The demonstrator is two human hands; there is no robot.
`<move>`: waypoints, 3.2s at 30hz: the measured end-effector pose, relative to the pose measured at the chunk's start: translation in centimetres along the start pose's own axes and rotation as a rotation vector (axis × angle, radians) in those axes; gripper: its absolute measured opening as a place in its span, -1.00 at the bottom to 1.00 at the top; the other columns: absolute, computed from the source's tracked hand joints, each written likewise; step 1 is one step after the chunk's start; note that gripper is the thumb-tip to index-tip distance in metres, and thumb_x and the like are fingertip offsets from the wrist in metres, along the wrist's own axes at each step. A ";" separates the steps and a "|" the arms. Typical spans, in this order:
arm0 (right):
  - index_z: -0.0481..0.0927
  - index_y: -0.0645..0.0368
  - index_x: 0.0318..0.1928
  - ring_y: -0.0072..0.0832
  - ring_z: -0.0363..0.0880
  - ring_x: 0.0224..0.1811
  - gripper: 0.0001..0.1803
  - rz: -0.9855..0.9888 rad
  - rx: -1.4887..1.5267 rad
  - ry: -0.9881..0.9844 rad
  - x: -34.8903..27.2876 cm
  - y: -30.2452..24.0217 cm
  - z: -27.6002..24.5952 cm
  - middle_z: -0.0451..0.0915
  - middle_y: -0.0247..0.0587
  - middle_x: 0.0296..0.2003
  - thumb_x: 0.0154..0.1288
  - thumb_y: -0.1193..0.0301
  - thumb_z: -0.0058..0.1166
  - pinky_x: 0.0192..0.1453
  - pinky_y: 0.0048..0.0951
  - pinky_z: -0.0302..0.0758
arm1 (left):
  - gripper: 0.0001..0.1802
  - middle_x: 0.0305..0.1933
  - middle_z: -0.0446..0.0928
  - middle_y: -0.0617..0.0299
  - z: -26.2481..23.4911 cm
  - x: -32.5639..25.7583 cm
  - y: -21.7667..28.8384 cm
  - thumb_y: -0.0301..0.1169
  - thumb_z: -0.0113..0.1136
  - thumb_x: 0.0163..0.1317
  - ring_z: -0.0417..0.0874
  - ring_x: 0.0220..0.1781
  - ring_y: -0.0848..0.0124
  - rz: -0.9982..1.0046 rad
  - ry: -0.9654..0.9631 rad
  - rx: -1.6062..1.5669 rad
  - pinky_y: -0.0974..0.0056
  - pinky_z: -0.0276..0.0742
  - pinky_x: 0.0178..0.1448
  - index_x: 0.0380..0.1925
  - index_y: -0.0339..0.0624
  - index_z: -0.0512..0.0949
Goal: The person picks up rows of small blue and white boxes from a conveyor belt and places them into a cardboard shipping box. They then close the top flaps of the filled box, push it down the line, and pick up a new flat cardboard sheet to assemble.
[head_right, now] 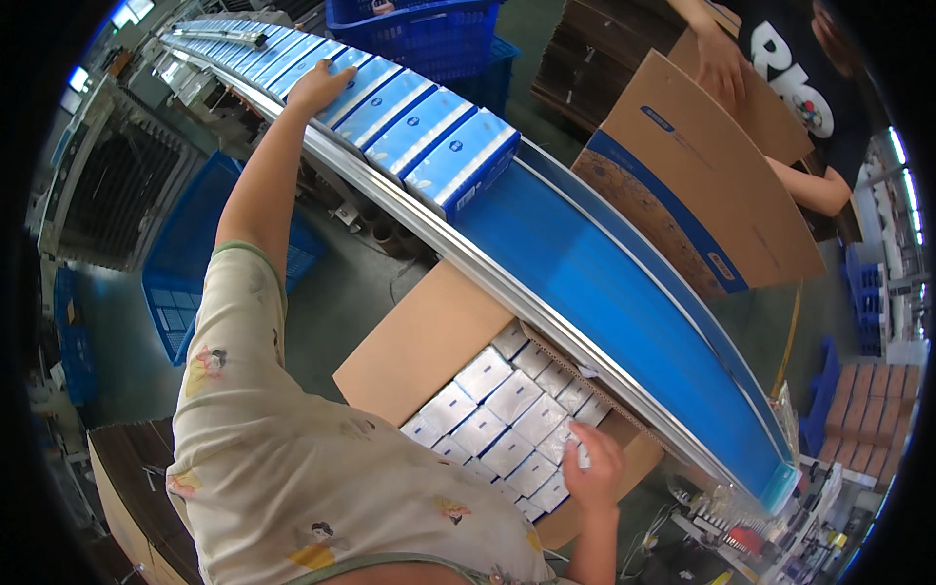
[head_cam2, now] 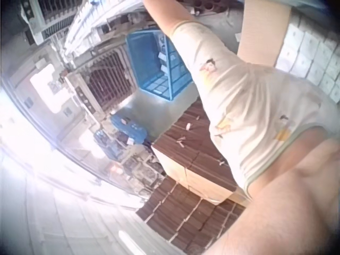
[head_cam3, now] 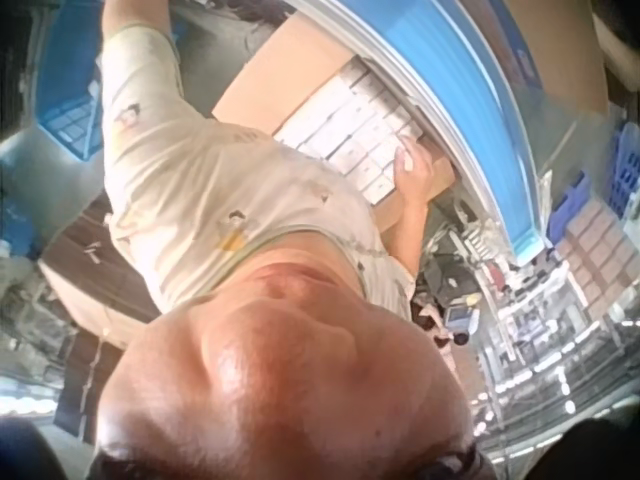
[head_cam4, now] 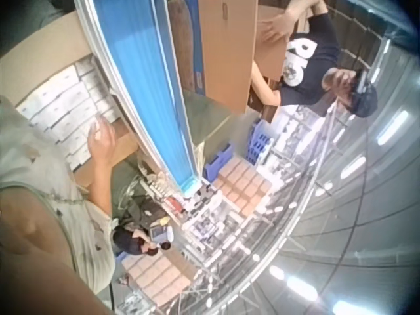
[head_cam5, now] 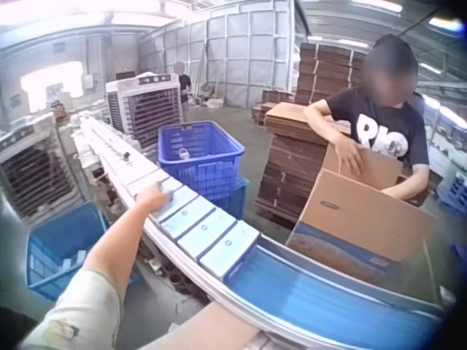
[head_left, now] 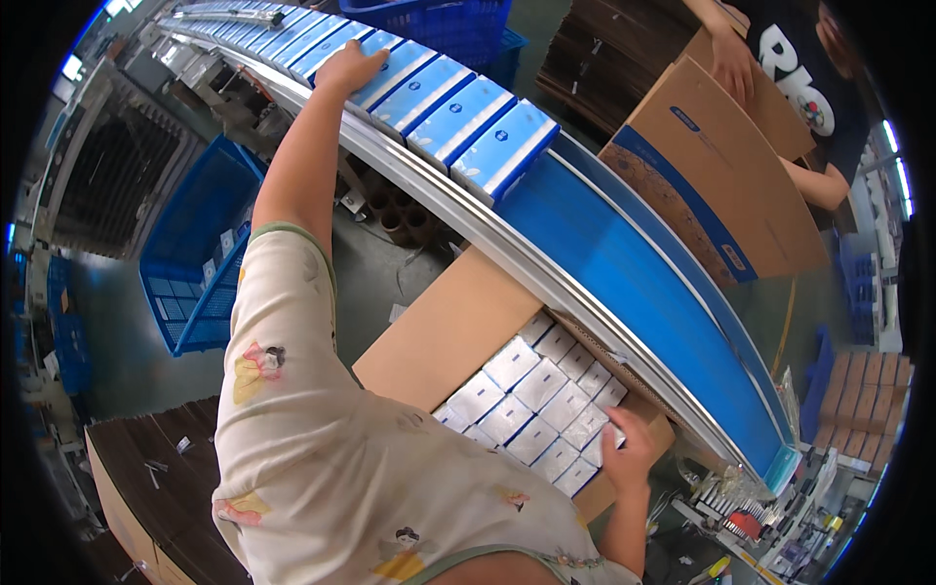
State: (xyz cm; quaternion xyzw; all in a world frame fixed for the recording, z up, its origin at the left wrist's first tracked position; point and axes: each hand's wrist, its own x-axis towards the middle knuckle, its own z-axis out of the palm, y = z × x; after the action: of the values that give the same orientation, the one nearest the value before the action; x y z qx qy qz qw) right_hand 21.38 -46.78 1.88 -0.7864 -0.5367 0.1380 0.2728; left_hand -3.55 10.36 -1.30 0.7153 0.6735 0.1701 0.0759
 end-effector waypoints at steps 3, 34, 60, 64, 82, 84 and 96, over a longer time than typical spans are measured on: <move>0.57 0.27 -0.31 -0.28 0.55 -0.24 -0.82 -0.055 0.040 0.275 2.2 1.1 -0.3 0.58 -0.08 -0.31 0.03 0.51 0.01 -0.12 -0.36 0.44 | -0.20 -0.04 0.48 -0.04 -2.5 -0.6 3.2 0.16 0.14 -0.16 0.50 0.00 0.16 0.183 -0.196 -0.089 0.21 0.38 0.05 -0.02 -0.23 0.44; 0.08 0.35 0.16 -0.14 0.31 0.06 -0.09 0.694 0.305 0.381 -9.4 9.4 5.3 0.22 0.06 0.10 -0.07 0.09 0.22 0.12 -0.20 0.26 | 0.15 -0.07 0.41 -0.14 4.9 -43.0 9.6 0.25 0.25 -0.27 0.56 -0.17 0.05 0.561 -0.601 -0.265 0.15 0.50 -0.15 0.20 -0.26 0.02; 0.49 0.16 -0.10 -0.17 0.49 -0.17 -0.67 0.284 -0.078 0.249 -9.0 13.5 4.2 0.53 -0.07 -0.20 0.08 0.38 0.04 -0.07 -0.29 0.41 | -0.35 0.39 -0.12 0.22 8.9 -42.2 9.7 0.03 -0.20 0.25 -0.09 0.40 0.22 1.322 -0.452 0.476 0.05 -0.11 0.37 0.27 0.03 0.02; 0.53 0.18 -0.18 -0.26 0.53 -0.28 -0.74 0.445 0.311 -0.087 -14.5 11.0 6.1 0.57 -0.08 -0.28 0.10 0.37 0.01 -0.17 -0.36 0.45 | -0.40 0.38 -0.09 0.17 9.8 -42.9 10.3 -0.03 -0.20 0.26 -0.11 0.40 0.18 1.124 -0.663 0.452 0.05 -0.12 0.37 0.23 -0.07 0.11; 0.48 0.33 -0.11 -0.33 0.55 -0.22 -0.37 0.762 0.481 -0.326 -35.7 12.8 20.9 0.57 -0.01 -0.25 -0.04 0.05 0.20 -0.13 -0.42 0.46 | -0.20 0.07 0.35 -0.14 6.7 -57.7 -14.0 0.04 0.14 0.04 0.33 0.17 0.15 -0.046 -1.044 -0.386 0.21 0.21 0.20 0.07 -0.44 0.23; 0.47 0.33 -0.10 -0.37 0.55 -0.21 -0.37 0.973 0.487 -0.462 -36.6 13.5 21.3 0.57 -0.05 -0.24 -0.03 0.05 0.19 -0.14 -0.42 0.46 | -0.24 -0.11 0.43 -0.13 7.1 -57.9 -14.6 0.11 0.13 -0.01 0.43 0.01 0.05 0.189 -0.946 -0.247 0.20 0.33 0.06 -0.08 -0.39 0.29; 0.43 0.28 -0.03 -0.39 0.45 -0.01 -0.49 0.875 1.859 0.248 -33.0 -0.4 11.2 0.47 -0.10 -0.06 0.21 0.09 -0.07 0.04 -0.35 0.38 | -0.46 -0.16 0.52 0.04 -0.1 -54.2 -14.2 -0.07 -0.19 0.27 0.56 -0.18 0.32 -0.483 -1.712 -1.391 0.26 0.42 0.01 0.03 -0.32 0.33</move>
State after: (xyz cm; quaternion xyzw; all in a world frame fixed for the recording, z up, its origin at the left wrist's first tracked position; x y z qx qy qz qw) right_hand 2.62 -73.91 -9.51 -0.4003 0.1466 0.5032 0.7517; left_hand -18.78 -42.12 -13.69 0.2497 0.2794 -0.0570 0.9254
